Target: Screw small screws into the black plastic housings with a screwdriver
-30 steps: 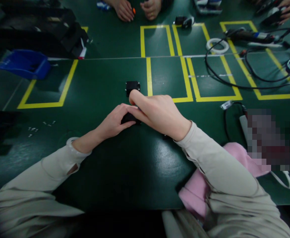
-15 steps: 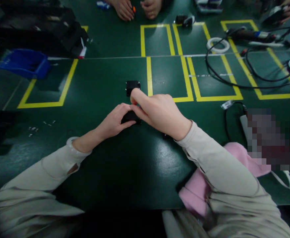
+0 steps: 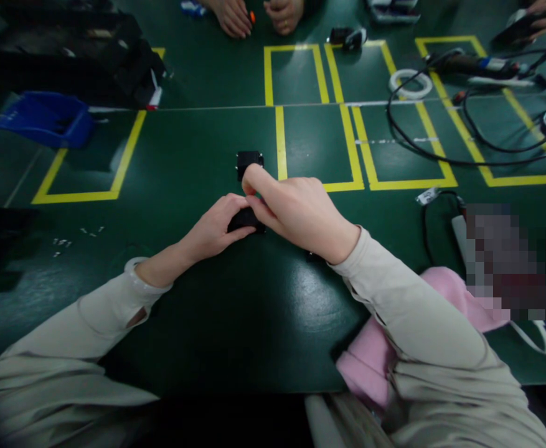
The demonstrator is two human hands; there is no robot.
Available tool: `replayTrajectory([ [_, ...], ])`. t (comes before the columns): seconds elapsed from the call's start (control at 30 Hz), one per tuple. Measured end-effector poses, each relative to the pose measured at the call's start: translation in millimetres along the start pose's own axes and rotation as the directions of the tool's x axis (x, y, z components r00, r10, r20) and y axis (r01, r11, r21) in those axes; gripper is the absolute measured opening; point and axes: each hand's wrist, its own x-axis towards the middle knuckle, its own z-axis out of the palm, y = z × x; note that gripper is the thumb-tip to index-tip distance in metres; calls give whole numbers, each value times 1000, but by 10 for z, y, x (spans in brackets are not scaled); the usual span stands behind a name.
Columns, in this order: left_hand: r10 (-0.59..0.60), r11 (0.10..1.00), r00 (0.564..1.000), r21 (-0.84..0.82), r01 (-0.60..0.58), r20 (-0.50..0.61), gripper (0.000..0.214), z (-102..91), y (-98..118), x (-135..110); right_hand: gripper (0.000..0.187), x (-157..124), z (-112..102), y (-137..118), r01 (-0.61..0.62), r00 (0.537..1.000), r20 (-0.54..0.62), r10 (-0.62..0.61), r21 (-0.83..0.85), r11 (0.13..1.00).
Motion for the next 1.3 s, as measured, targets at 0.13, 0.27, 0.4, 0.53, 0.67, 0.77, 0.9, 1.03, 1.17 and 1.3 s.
replayTrajectory([
  [0.13,-3,1000,1000,-6,3,4,42,-13,8,-5,25,5,8,-3,-6,1000,-1,6,16,1000],
  [0.27,2,1000,1000,0,-2,-6,42,-5,-5,-4,24,7,3,-1,-7,1000,1,7,14,1000],
  [0.4,7,1000,1000,8,-7,-10,44,9,-12,3,25,3,-2,1,0,1000,-3,0,7,1000],
  [0.53,5,1000,1000,8,-5,-5,44,7,-1,1,24,2,4,-1,-8,1000,0,8,12,1000],
  [0.67,-7,1000,1000,-2,7,5,44,2,4,-5,26,4,10,-2,-14,1000,-1,14,23,1000],
  [0.77,-5,1000,1000,2,5,1,44,8,-4,-6,26,2,9,1,-8,1000,-6,8,20,1000],
  [0.9,-1,1000,1000,6,1,1,44,13,-18,-3,27,0,2,4,3,1000,-3,-3,11,1000],
  [1.03,-6,1000,1000,-3,6,4,44,1,-12,-1,25,2,-4,-6,-4,1000,-9,4,13,1000],
  [1.17,-3,1000,1000,-5,3,7,44,-2,0,-8,27,5,-4,-14,-13,1000,1,13,15,1000],
  [1.3,9,1000,1000,3,-9,-3,44,5,-6,-13,26,4,-1,-1,-8,1000,-1,8,7,1000],
])
